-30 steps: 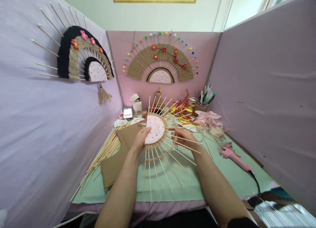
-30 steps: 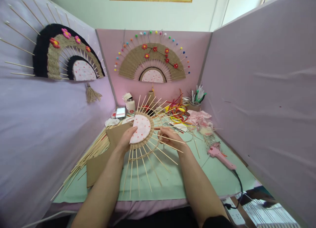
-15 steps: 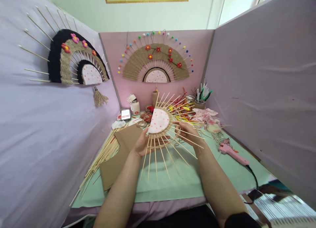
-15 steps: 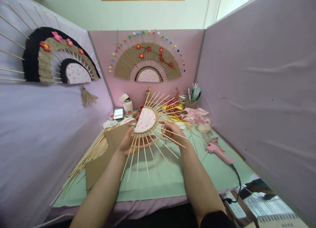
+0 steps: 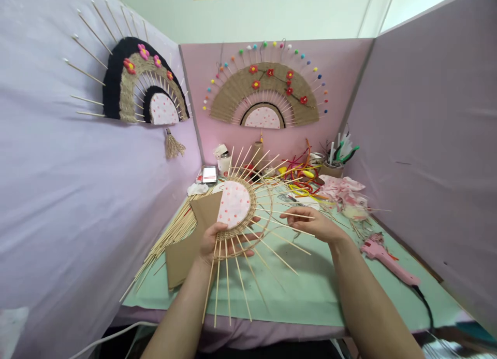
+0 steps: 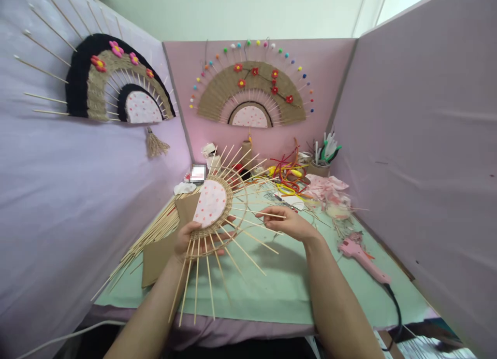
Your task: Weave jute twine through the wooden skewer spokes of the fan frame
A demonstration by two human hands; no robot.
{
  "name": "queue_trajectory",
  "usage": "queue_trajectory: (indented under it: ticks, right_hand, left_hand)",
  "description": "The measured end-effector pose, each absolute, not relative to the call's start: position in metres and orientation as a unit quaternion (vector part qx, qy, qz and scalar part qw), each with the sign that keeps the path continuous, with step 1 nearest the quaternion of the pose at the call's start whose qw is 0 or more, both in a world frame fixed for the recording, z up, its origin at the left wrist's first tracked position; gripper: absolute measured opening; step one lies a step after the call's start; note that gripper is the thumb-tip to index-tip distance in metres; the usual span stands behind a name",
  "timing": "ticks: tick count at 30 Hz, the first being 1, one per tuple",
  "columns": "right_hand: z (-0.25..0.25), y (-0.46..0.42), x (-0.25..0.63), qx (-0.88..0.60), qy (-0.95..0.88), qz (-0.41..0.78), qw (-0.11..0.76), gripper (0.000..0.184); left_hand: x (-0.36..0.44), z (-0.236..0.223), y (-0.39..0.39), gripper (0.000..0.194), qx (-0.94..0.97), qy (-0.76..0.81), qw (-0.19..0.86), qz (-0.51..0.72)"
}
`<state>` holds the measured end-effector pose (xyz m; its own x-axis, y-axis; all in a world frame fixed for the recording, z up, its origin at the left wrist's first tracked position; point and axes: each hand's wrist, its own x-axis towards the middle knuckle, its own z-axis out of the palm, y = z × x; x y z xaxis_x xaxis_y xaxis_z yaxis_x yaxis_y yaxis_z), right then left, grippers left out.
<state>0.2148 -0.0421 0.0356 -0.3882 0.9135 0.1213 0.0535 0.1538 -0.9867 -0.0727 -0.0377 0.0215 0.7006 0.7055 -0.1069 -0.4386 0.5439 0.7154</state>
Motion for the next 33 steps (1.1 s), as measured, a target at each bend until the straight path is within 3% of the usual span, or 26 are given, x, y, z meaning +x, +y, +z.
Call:
queue_trajectory:
  ticks: [4, 11, 26, 33]
  right_hand:
    - [0.026, -0.038, 0.224, -0.433, -0.654, 0.431, 0.446, 0.017]
    - [0.021, -0.034, 0.231, -0.479, -0.617, 0.257, 0.569, 0.015]
    - [0.023, -0.036, 0.228, -0.474, -0.592, 0.231, 0.61, 0.017]
    - [0.024, -0.04, 0.227, -0.445, -0.571, 0.153, 0.673, 0.016]
  left_hand:
    - [-0.075, 0.022, -0.041, 0.062, 0.345, 0.193, 0.849, 0.35]
    - [-0.078, 0.022, -0.043, 0.061, 0.34, 0.171, 0.856, 0.35]
    - [-0.084, 0.015, -0.037, 0.065, 0.34, 0.057, 0.871, 0.351]
    - [-0.086, 0.011, -0.033, 0.065, 0.319, 0.061, 0.871, 0.369]
